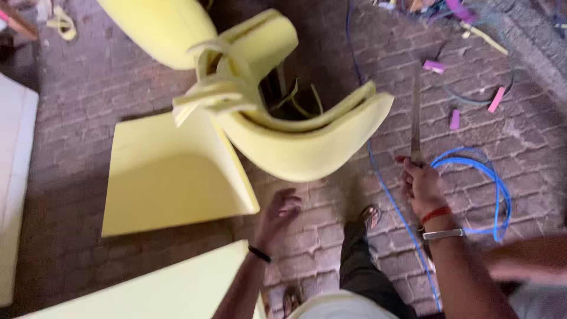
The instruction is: The person cuts a large yellow foam sheet into strips and smaller pieces using a long metal blade on a wooden work surface. They trim edges, separate strips, and discard offcuts, then retrieve another foam piece and continue cutting it into sections.
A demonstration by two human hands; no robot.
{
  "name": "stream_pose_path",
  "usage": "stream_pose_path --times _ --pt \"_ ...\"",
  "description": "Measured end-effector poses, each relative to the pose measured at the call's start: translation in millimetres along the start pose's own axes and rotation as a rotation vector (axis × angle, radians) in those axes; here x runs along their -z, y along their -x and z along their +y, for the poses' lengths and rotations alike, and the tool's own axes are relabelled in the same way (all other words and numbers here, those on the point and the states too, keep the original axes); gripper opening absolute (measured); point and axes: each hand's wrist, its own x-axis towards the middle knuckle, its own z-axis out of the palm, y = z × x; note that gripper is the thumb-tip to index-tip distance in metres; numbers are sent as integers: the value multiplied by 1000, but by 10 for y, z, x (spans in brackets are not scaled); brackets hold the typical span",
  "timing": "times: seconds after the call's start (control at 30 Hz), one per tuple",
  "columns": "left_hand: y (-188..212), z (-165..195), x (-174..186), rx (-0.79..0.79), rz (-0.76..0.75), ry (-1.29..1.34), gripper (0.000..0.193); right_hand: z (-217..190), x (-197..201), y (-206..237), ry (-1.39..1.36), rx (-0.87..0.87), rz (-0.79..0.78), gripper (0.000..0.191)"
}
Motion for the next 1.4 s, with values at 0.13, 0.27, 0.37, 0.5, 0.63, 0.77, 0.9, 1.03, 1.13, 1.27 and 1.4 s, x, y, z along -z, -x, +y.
stream_pose_path --times 0.13,0.27,0.37,0.5,0.63,0.77,0.9,1.03,1.13,1.27,1.4 --pt "-1448 737 -1277 -67 -208 -174 59 -726 412 -1018 107 6 105 26" --pt "-3064 1148 -2086 -267 -230 -217 56 -1655 838 -1938 51 15 48 29" --pt "-4080 1064 -2226 -146 -213 -68 62 -2104 1017 -2444 192 62 80 28" --pt "-5333 809 -2180 9 -155 124 60 -2580 1130 -3271 308 -6 28 28" --pt "-6715 640 -2212 82 -71 21 54 -2961 1168 -4423 389 -14 -115 27" --pt "-8185 603 -2364 -71 25 218 39 -3540 1265 -5874 435 -11 -325 28" --pt "-9152 753 -2554 17 226 447 14 -4282 1512 -6982 473 -10 -270 28" --pt "-9834 1104 -2502 -7 256 334 7 -4880 1593 -7874 426 79 -240 26" --pt "-10414 1352 -2338 99 309 273 21 -5153 1501 -8627 350 36 -166 23" --pt "-11510 1587 -2141 152 388 229 18 -5513 1180 -9937 314 -25 -77 16" --pt "-12783 1959 -1915 152 403 182 24 -6082 613 -11280 323 -14 -88 17"
